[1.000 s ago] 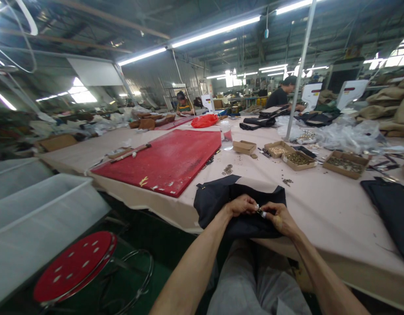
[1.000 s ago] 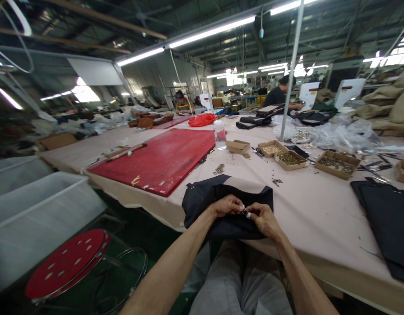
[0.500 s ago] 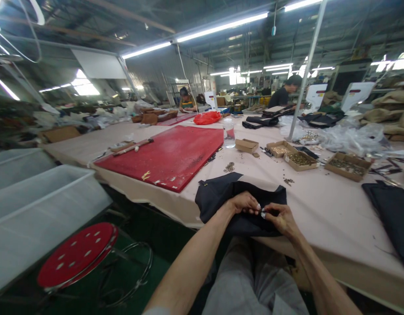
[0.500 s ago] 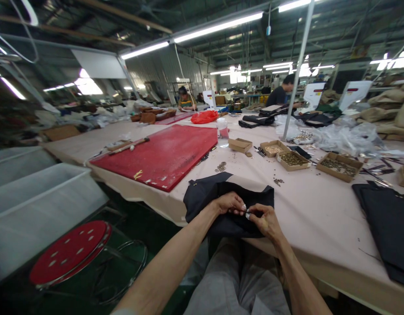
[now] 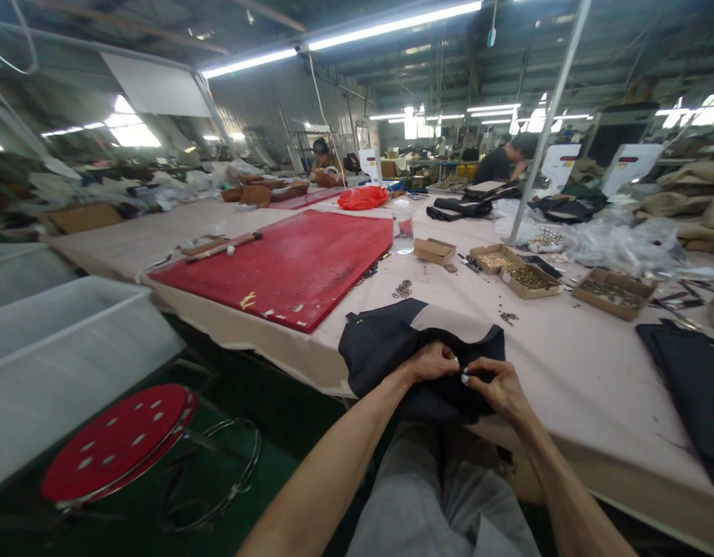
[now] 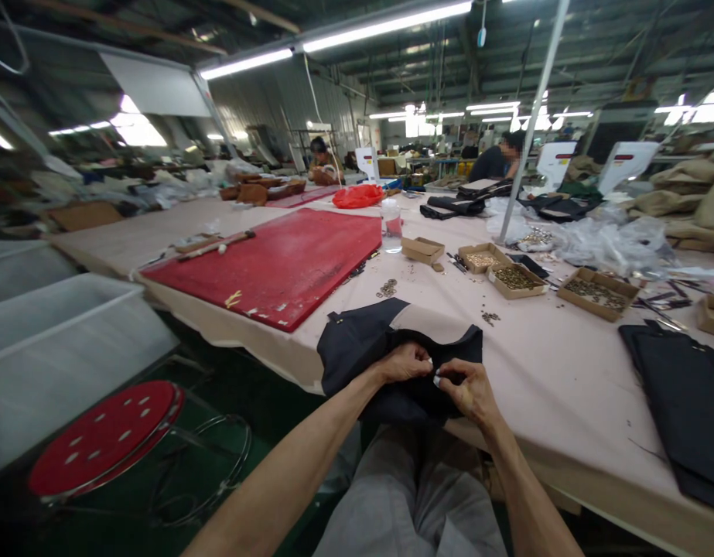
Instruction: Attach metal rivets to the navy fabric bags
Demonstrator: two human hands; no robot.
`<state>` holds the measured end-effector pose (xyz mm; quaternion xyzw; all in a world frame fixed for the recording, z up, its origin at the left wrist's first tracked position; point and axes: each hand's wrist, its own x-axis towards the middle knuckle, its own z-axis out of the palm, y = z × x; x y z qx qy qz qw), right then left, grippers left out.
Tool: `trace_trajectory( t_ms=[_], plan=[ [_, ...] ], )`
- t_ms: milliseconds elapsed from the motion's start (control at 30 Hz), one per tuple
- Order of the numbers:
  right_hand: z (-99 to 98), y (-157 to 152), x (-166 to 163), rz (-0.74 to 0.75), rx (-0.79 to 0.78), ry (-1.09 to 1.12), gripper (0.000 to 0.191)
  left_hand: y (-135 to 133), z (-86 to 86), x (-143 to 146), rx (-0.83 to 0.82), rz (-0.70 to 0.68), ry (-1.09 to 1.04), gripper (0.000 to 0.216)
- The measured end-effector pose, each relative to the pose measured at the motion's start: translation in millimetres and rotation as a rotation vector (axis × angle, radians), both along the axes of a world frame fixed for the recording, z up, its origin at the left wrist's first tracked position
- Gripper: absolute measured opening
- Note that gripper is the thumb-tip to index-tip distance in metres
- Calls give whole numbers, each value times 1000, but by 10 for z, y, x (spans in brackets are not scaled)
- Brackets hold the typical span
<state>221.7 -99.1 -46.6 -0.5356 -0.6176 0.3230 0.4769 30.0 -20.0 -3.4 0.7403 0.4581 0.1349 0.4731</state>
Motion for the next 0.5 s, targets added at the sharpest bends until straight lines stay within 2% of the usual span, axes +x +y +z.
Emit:
trace_trajectory(
  t_ms=[167, 267, 400, 500],
  plan=[
    [13, -148, 85, 71, 122, -114, 8, 26, -52, 18, 38, -76, 2, 19],
    [14, -212, 109, 90, 147, -140, 8, 52, -112, 70, 10, -61, -42, 18],
    [40, -223, 139, 93, 110, -127, 12, 36, -135, 99, -27, -1, -81, 15],
    [71, -199, 149, 115, 11, -115, 15, 1, -117, 85, -1, 17, -104, 14]
  ],
)
